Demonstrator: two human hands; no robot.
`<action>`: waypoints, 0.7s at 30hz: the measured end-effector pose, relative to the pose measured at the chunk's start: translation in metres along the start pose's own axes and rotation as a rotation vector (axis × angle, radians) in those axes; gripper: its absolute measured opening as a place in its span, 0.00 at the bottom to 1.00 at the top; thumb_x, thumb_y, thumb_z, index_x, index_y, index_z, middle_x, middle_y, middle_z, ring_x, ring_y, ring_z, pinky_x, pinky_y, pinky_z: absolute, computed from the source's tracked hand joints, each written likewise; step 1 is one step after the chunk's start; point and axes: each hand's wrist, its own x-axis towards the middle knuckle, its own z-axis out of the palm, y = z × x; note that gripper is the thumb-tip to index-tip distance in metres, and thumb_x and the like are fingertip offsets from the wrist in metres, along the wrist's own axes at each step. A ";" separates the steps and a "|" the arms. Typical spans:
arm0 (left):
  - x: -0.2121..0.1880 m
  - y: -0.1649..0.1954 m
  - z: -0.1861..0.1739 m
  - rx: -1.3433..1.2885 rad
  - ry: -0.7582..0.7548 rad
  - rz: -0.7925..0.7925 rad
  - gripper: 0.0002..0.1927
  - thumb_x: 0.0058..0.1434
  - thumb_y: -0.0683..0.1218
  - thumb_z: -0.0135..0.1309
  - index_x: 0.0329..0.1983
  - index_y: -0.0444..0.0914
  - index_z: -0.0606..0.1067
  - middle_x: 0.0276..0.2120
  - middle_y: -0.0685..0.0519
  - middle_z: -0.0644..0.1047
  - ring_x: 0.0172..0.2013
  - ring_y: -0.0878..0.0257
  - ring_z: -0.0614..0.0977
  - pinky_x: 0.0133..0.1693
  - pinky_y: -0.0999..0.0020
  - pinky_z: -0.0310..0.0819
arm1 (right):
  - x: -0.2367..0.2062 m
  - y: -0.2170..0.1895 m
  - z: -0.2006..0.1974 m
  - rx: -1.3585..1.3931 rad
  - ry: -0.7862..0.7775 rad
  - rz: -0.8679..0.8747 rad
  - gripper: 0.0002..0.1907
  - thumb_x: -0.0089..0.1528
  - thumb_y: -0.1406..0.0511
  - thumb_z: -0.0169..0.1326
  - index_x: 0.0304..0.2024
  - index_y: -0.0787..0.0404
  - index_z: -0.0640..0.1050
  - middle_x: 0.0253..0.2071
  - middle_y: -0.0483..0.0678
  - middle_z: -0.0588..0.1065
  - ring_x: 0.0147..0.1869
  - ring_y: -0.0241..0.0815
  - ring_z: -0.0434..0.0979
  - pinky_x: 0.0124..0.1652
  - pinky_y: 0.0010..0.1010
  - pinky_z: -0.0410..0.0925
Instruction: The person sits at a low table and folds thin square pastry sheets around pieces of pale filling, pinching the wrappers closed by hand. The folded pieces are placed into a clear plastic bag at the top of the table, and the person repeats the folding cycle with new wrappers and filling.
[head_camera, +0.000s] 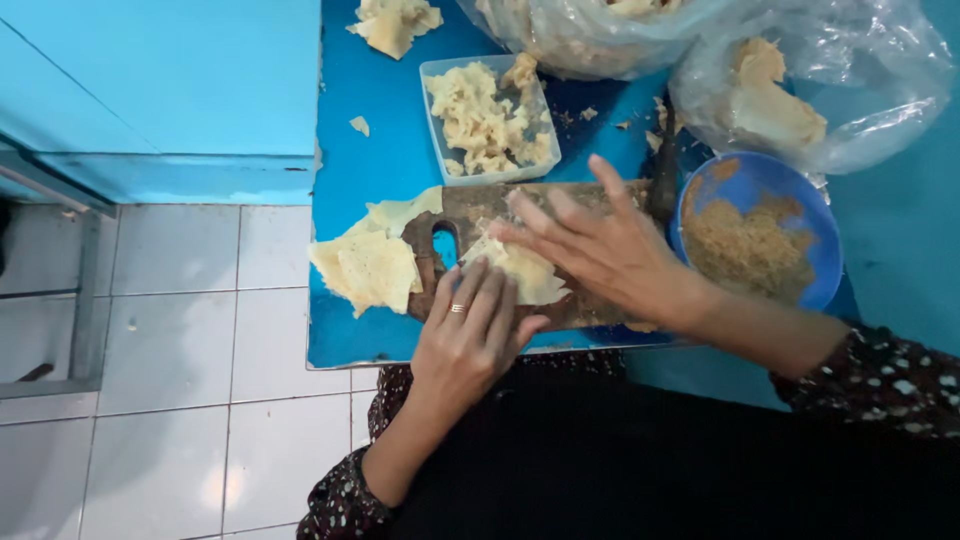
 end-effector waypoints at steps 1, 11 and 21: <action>0.000 0.000 0.000 0.008 0.006 0.000 0.23 0.64 0.53 0.65 0.47 0.28 0.78 0.48 0.41 0.78 0.56 0.46 0.78 0.60 0.47 0.70 | 0.004 0.001 0.000 -0.054 -0.013 0.003 0.38 0.67 0.62 0.54 0.79 0.41 0.58 0.71 0.43 0.61 0.70 0.44 0.62 0.69 0.60 0.51; -0.009 0.005 0.004 0.024 0.036 0.017 0.22 0.63 0.52 0.64 0.48 0.28 0.79 0.48 0.42 0.78 0.56 0.48 0.78 0.61 0.48 0.70 | 0.011 0.007 0.004 0.342 0.234 0.142 0.34 0.62 0.74 0.58 0.66 0.38 0.73 0.67 0.46 0.62 0.67 0.47 0.63 0.69 0.59 0.52; -0.014 0.003 0.002 0.021 0.035 0.000 0.22 0.63 0.52 0.64 0.48 0.28 0.79 0.48 0.42 0.78 0.56 0.48 0.78 0.61 0.49 0.70 | -0.013 -0.033 0.004 -0.155 0.230 0.011 0.28 0.73 0.57 0.49 0.76 0.36 0.68 0.71 0.43 0.59 0.70 0.43 0.59 0.70 0.61 0.48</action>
